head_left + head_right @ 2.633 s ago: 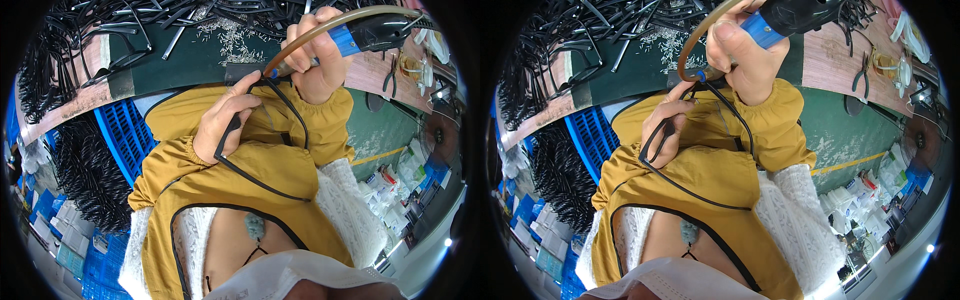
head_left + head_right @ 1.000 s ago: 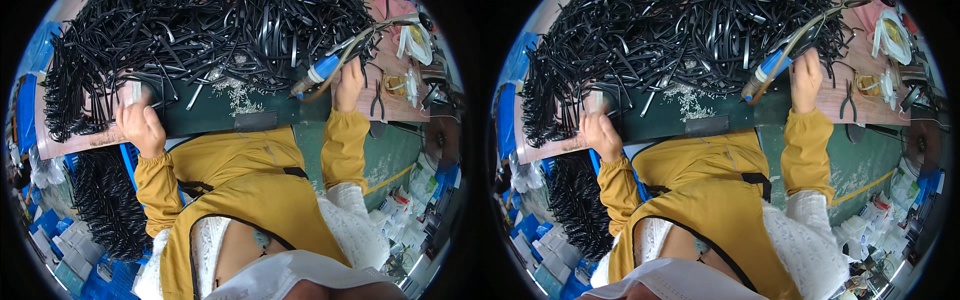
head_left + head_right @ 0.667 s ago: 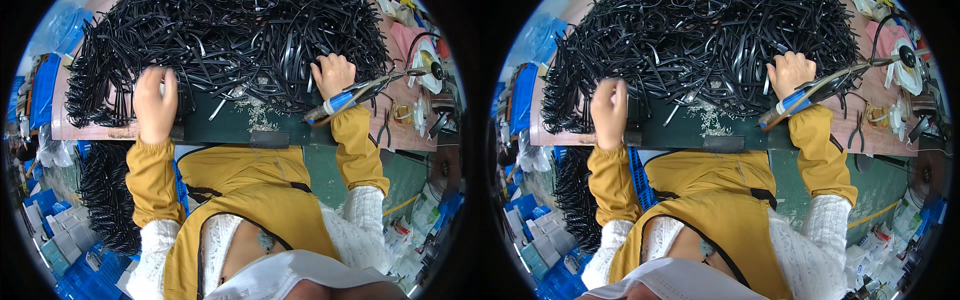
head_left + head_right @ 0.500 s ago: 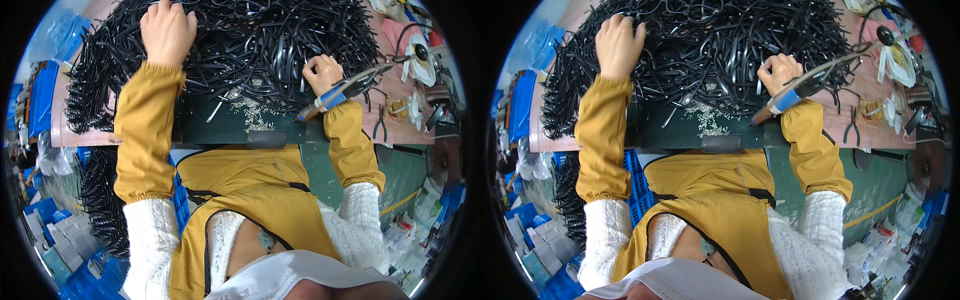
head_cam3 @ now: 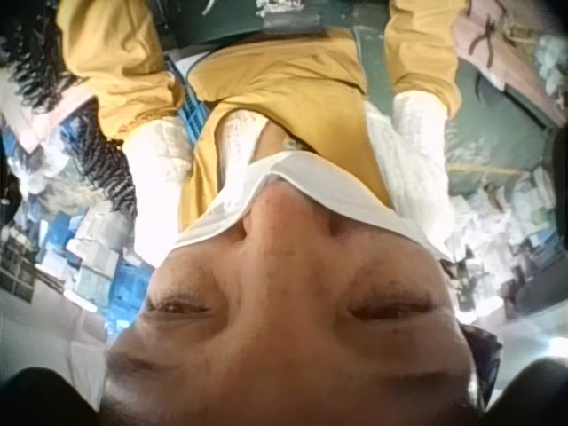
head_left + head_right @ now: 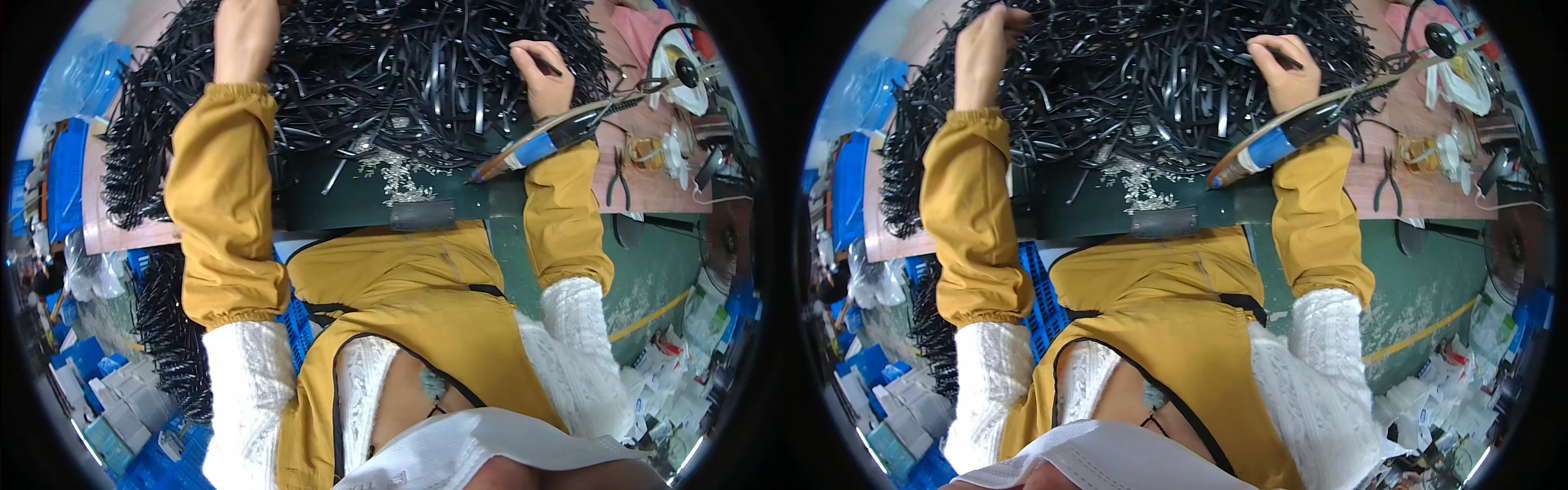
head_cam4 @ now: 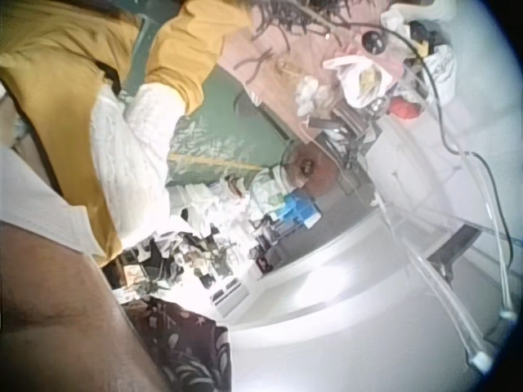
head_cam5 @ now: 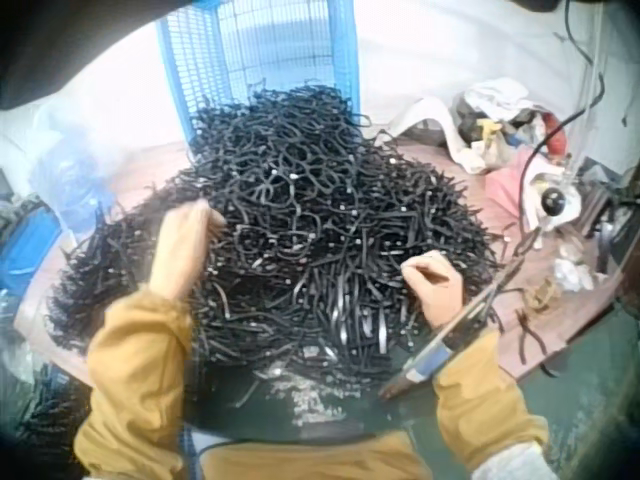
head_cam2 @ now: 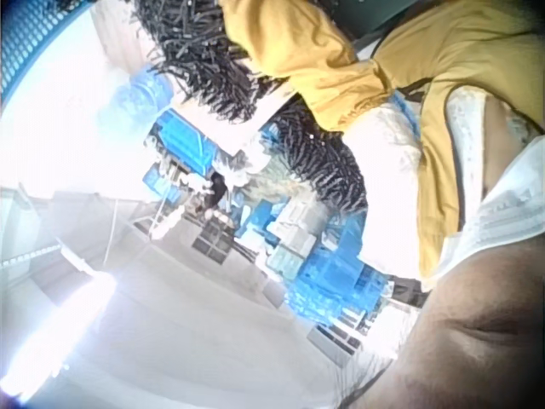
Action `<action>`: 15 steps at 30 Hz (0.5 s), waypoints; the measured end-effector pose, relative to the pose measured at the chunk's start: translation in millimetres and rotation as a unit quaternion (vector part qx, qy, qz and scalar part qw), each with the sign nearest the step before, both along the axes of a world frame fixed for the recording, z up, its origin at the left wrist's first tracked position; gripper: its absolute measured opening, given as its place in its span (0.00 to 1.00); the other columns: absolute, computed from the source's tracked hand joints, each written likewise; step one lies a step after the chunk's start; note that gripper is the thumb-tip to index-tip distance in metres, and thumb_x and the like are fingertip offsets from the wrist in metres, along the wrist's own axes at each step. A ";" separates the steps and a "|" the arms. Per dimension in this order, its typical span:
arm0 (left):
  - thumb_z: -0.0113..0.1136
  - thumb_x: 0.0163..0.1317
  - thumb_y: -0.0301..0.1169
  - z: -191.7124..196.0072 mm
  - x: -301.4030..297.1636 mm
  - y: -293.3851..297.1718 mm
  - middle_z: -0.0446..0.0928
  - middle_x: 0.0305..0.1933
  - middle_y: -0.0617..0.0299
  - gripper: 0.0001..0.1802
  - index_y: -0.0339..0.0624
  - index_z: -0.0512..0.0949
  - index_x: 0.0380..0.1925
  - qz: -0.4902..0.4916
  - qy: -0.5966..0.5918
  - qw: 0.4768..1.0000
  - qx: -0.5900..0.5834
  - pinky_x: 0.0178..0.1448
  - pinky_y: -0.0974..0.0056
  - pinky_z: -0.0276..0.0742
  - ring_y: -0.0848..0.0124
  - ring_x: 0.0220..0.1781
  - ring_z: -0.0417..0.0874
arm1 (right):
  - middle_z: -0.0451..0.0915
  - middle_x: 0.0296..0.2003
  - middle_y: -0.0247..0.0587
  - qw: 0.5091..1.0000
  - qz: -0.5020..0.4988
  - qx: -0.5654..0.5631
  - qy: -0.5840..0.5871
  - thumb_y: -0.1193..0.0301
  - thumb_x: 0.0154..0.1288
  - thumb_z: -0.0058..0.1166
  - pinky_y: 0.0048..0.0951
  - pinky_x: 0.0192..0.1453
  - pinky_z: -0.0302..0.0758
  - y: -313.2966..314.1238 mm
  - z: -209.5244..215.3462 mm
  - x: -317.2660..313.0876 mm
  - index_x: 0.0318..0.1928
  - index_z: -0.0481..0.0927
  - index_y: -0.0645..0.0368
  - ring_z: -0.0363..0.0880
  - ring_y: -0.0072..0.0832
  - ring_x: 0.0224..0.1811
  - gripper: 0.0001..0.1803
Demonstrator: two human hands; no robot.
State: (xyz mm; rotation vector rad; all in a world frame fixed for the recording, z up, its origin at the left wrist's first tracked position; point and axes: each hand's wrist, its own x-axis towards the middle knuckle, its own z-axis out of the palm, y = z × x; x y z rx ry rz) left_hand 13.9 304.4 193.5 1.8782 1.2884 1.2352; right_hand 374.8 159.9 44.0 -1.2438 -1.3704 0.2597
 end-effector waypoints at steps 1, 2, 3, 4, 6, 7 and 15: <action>0.56 0.77 0.38 -12.7 -10.4 -9.3 0.83 0.34 0.60 0.16 0.34 0.82 0.42 -0.032 -0.044 0.997 -0.049 0.47 0.63 0.83 0.68 0.38 0.87 | 0.85 0.41 0.32 0.999 -0.003 0.041 0.015 0.76 0.68 0.66 0.21 0.43 0.77 1.3 0.4 4.0 0.43 0.89 0.61 0.81 0.21 0.32 0.05; 0.53 0.78 0.38 -28.5 -21.4 -20.0 0.82 0.36 0.61 0.16 0.35 0.82 0.44 -0.063 -0.090 0.989 -0.099 0.47 0.65 0.83 0.69 0.38 0.87 | 0.83 0.37 0.32 0.996 -0.062 0.032 0.062 0.72 0.73 0.61 0.22 0.39 0.76 -10.1 1.2 9.2 0.46 0.88 0.62 0.82 0.20 0.35 0.08; 0.51 0.80 0.38 -45.2 -32.1 -30.8 0.82 0.37 0.62 0.16 0.36 0.81 0.46 -0.094 -0.139 0.974 -0.151 0.46 0.66 0.84 0.69 0.38 0.87 | 0.85 0.43 0.38 0.984 -0.157 0.016 0.078 0.70 0.75 0.58 0.25 0.43 0.81 -18.6 8.1 20.0 0.50 0.86 0.63 0.86 0.23 0.39 0.11; 0.49 0.82 0.38 -60.6 -41.8 -39.4 0.82 0.39 0.63 0.16 0.37 0.80 0.48 -0.112 -0.187 0.950 -0.222 0.46 0.68 0.84 0.70 0.38 0.87 | 0.85 0.42 0.41 0.966 -0.213 0.051 0.135 0.70 0.76 0.56 0.28 0.43 0.83 -38.7 13.5 27.9 0.49 0.85 0.65 0.86 0.27 0.39 0.12; 0.52 0.80 0.34 -84.8 -50.9 -49.8 0.81 0.38 0.64 0.14 0.35 0.81 0.51 -0.053 -0.111 0.984 -0.130 0.45 0.70 0.83 0.74 0.39 0.85 | 0.85 0.40 0.47 0.908 -0.253 0.166 0.289 0.69 0.77 0.53 0.34 0.42 0.87 -79.3 26.1 36.5 0.46 0.82 0.71 0.86 0.34 0.38 0.14; 0.54 0.79 0.34 -93.5 -51.4 -53.7 0.81 0.38 0.64 0.14 0.35 0.80 0.53 -0.026 -0.047 0.997 -0.057 0.45 0.70 0.82 0.75 0.39 0.85 | 0.83 0.33 0.44 0.895 -0.241 0.254 0.277 0.67 0.77 0.55 0.29 0.32 0.77 -97.6 26.9 31.4 0.40 0.82 0.67 0.81 0.28 0.30 0.14; 0.64 0.67 0.38 -109.9 30.8 -58.8 0.84 0.35 0.53 0.15 0.35 0.84 0.41 0.054 0.300 0.940 0.156 0.46 0.56 0.82 0.59 0.37 0.85 | 0.84 0.33 0.43 0.989 -0.068 -0.107 0.076 0.72 0.79 0.50 0.29 0.43 0.76 -181.9 -29.0 -73.4 0.37 0.81 0.68 0.81 0.29 0.36 0.13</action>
